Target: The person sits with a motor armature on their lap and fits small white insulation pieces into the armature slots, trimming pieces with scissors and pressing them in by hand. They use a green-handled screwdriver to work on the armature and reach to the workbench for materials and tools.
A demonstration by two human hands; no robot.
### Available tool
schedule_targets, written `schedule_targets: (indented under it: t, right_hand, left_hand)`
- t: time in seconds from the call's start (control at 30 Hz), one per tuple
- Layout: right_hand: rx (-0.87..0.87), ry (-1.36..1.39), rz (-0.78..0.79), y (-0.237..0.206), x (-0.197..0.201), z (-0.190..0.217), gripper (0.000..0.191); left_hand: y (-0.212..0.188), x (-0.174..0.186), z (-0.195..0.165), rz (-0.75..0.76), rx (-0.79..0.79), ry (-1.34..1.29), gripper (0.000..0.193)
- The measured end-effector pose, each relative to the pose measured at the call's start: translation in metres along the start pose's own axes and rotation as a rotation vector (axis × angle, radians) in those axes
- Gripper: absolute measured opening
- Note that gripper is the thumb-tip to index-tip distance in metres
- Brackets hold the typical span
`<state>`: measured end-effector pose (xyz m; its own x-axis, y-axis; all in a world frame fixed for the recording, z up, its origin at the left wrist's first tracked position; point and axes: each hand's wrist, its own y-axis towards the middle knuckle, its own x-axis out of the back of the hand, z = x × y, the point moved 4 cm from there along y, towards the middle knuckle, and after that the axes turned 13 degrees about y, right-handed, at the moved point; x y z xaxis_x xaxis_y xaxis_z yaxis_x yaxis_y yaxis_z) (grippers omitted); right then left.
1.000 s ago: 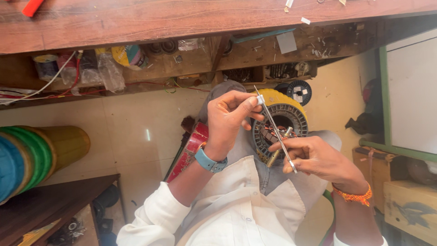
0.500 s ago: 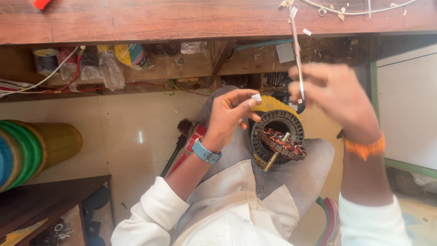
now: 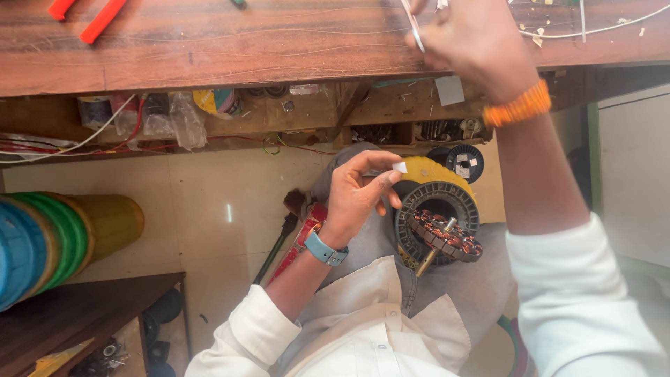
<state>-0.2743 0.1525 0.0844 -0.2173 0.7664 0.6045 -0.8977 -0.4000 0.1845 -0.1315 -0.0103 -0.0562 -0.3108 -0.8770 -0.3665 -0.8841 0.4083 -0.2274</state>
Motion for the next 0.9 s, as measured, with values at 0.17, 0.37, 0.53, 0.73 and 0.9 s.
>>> schedule_targets:
  t: [0.17, 0.37, 0.53, 0.73, 0.9]
  right_hand:
    - [-0.541, 0.375, -0.323, -0.085, 0.007, 0.003, 0.055]
    - [-0.457, 1.153, -0.380, -0.198, -0.029, -0.010, 0.073]
    - [-0.669, 1.311, -0.037, -0.275, -0.079, -0.015, 0.090]
    - [-0.845, 1.023, -0.042, -0.273, -0.096, 0.000, 0.089]
    - [-0.888, 0.886, -0.045, -0.256, -0.107, 0.020, 0.079]
  left_hand:
    - [0.001, 0.004, -0.002, -0.080, -0.094, -0.036, 0.029]
    - [-0.005, -0.006, -0.019, -0.175, -0.246, 0.138, 0.023]
    - [-0.015, -0.012, -0.034, -0.240, -0.383, 0.333, 0.025]
    - [-0.025, -0.029, -0.040, -0.217, -0.355, 0.365, 0.023]
    - [-0.034, -0.032, -0.049, -0.218, -0.409, 0.407, 0.022]
